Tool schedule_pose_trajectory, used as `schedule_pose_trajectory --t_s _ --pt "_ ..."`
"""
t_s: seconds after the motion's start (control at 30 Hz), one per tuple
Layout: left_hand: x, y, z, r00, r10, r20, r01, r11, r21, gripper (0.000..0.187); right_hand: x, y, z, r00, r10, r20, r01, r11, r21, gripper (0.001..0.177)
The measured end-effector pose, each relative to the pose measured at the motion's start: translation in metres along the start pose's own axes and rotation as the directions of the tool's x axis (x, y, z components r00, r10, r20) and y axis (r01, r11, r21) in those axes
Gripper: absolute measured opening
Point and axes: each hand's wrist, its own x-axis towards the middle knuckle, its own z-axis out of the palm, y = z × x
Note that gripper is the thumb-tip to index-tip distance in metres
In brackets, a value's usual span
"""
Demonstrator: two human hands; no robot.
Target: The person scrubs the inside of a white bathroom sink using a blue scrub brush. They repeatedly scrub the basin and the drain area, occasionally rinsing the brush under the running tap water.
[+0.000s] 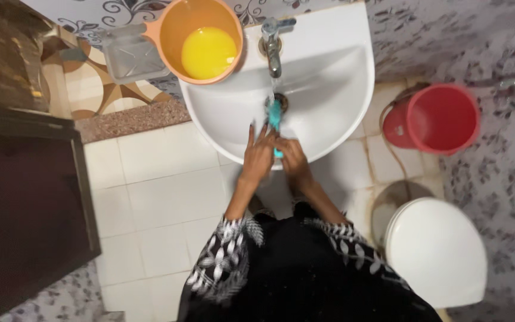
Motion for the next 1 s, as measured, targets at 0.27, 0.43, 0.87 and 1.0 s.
schedule_pose_trajectory --t_s 0.27,0.43,0.87,1.0 --pt "-0.025 0.009 0.028 0.948 -0.075 0.311 0.239 0.810 -0.535 0.064 -0.007 -0.027 -0.038 0.981 0.045 0.188 0.016 0.950 -0.311 0.040" --pt "0.032 0.005 0.038 0.978 0.017 0.209 0.076 0.900 -0.428 0.063 0.048 -0.009 -0.063 0.961 -0.069 0.266 0.151 0.943 -0.298 0.037" --pt "0.026 0.065 0.042 0.967 -0.015 0.256 0.208 0.629 -0.749 0.057 0.049 -0.005 -0.132 0.847 -0.347 0.404 0.511 0.743 -0.432 0.022" --pt "0.054 0.093 0.043 0.973 -0.088 0.212 0.211 0.706 -0.676 0.079 0.058 0.012 -0.153 0.786 -0.407 0.465 0.599 0.688 -0.410 0.025"
